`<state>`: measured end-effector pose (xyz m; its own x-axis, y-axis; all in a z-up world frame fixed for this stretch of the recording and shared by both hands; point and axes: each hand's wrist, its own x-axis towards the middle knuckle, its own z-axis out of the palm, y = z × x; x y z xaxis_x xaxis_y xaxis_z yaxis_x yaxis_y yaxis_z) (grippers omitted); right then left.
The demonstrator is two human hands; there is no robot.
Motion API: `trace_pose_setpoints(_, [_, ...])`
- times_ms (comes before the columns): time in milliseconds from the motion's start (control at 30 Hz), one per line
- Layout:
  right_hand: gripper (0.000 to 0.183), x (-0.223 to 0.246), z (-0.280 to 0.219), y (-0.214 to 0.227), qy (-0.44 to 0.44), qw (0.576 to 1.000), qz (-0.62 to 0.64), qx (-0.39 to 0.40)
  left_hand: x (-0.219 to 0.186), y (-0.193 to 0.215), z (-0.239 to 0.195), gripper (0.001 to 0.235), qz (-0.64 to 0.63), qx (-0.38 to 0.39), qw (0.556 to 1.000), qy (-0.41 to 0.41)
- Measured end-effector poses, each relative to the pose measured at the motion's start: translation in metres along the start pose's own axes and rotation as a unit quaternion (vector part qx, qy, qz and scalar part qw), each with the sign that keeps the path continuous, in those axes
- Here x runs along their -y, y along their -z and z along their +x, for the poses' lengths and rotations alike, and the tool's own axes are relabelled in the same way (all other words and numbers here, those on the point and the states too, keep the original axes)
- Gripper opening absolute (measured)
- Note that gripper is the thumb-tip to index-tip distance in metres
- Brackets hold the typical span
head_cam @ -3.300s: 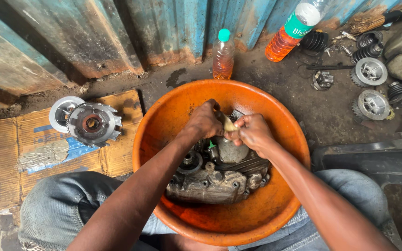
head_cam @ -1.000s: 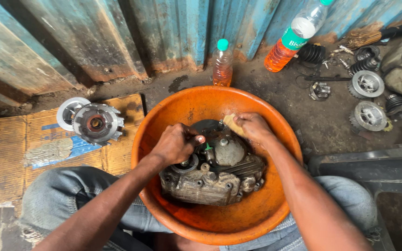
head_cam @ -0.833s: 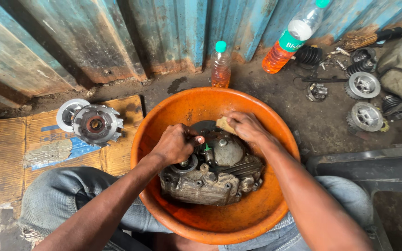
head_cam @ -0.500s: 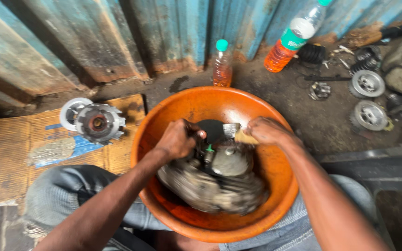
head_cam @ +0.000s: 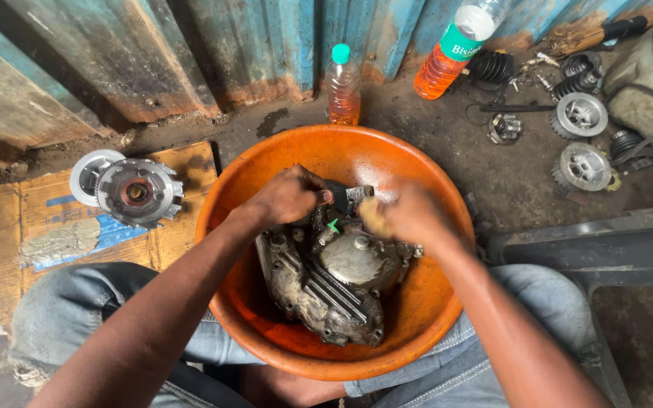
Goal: The person pours liquid from a plastic bottle onto a metal gear held over an orange basin, then scrubs the gear with a cloth. The person then places a larger engine block into the basin and scrubs its surfaces with the cloth, repeatedly dipping the cloth into the liquid.
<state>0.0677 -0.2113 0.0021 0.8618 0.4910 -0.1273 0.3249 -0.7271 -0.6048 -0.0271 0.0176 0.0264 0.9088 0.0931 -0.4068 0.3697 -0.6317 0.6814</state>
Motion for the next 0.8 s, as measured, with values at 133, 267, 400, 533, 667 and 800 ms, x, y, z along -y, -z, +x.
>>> trace_pose_setpoints(133, [0.028, 0.034, -0.048, 0.006, -0.093, 0.984, -0.12, 0.093, 0.001, -0.003, -0.005, 0.036, 0.002, -0.022, 1.0, -0.002])
trace_pose_setpoints(267, [0.025, 0.044, -0.065, 0.011, -0.092, 0.988, -0.108, 0.065, 0.008, -0.011, -0.002, 0.036, -0.008, -0.052, 0.998, -0.021])
trace_pose_setpoints(400, [0.025, 0.034, -0.04, -0.011, -0.039, 0.984, -0.172, -0.034, 0.011, -0.017, 0.005, 0.034, 0.012, -0.07, 0.997, -0.038])
trace_pose_setpoints(533, [0.038, 0.031, -0.065, -0.01, -0.074, 0.988, -0.13, -0.022, 0.017, -0.016, 0.003, 0.034, 0.008, -0.084, 0.995, -0.053])
trace_pose_setpoints(667, [0.034, 0.039, -0.067, -0.009, -0.128, 0.98, -0.151, -0.02, 0.016, -0.017, 0.008, 0.035, 0.004, -0.081, 0.996, -0.041])
trace_pose_setpoints(800, [0.034, 0.04, -0.035, -0.008, -0.1, 0.981, -0.167, -0.019, 0.022, -0.011, 0.002, 0.031, -0.002, -0.08, 0.994, -0.073])
